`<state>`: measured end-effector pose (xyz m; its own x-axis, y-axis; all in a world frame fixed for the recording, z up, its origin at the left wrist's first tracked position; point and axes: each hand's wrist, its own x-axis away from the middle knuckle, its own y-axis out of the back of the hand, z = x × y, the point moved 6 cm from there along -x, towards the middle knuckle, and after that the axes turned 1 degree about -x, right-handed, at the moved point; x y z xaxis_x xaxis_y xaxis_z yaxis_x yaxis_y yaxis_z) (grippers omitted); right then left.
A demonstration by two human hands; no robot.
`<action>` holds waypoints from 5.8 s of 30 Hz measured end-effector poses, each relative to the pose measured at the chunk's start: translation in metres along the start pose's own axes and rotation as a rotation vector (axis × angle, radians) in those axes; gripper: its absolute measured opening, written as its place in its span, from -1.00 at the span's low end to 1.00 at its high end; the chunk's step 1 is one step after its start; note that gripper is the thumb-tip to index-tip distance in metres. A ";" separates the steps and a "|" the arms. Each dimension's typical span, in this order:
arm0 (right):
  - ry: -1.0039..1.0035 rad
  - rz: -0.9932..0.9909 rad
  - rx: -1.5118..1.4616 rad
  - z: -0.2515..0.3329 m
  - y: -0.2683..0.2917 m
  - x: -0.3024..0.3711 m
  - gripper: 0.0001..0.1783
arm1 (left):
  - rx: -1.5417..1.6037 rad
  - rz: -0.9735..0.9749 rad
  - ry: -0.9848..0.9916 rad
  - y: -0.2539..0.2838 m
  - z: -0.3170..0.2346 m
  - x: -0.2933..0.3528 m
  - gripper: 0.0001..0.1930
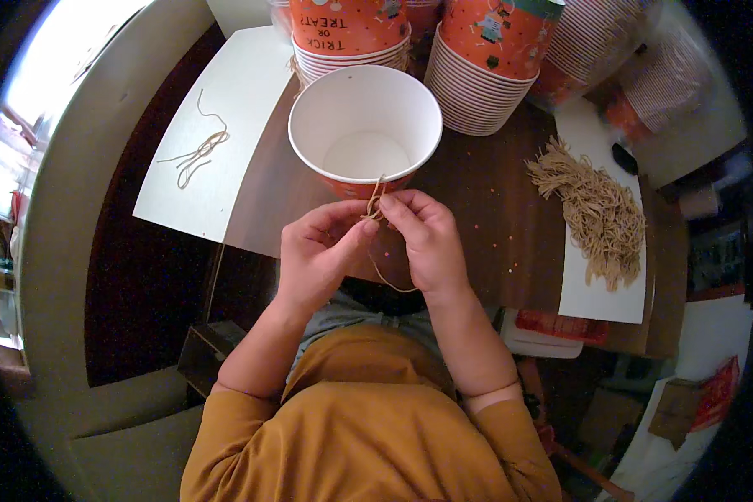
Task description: The person is threading precut strings through holes in paper buckets to create carrying handles.
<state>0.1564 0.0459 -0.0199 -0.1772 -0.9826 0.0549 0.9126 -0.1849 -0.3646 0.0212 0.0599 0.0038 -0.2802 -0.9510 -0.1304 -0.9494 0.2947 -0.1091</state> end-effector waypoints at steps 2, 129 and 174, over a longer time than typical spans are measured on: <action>0.009 0.002 -0.009 0.000 -0.001 0.001 -0.77 | -0.050 -0.016 0.021 0.002 0.006 -0.001 -0.80; 1.204 0.054 0.906 0.074 -0.032 0.064 -0.78 | -0.179 0.383 -0.115 -0.010 -0.089 0.031 -0.90; 0.041 0.358 0.605 0.171 0.010 -0.005 -0.81 | -0.340 0.745 0.182 -0.010 -0.107 -0.054 -0.73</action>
<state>0.2289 0.0468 0.1348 0.1695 -0.9855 -0.0113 0.9599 0.1625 0.2284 0.0310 0.0981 0.1171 -0.8421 -0.5272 0.1137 -0.4894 0.8356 0.2497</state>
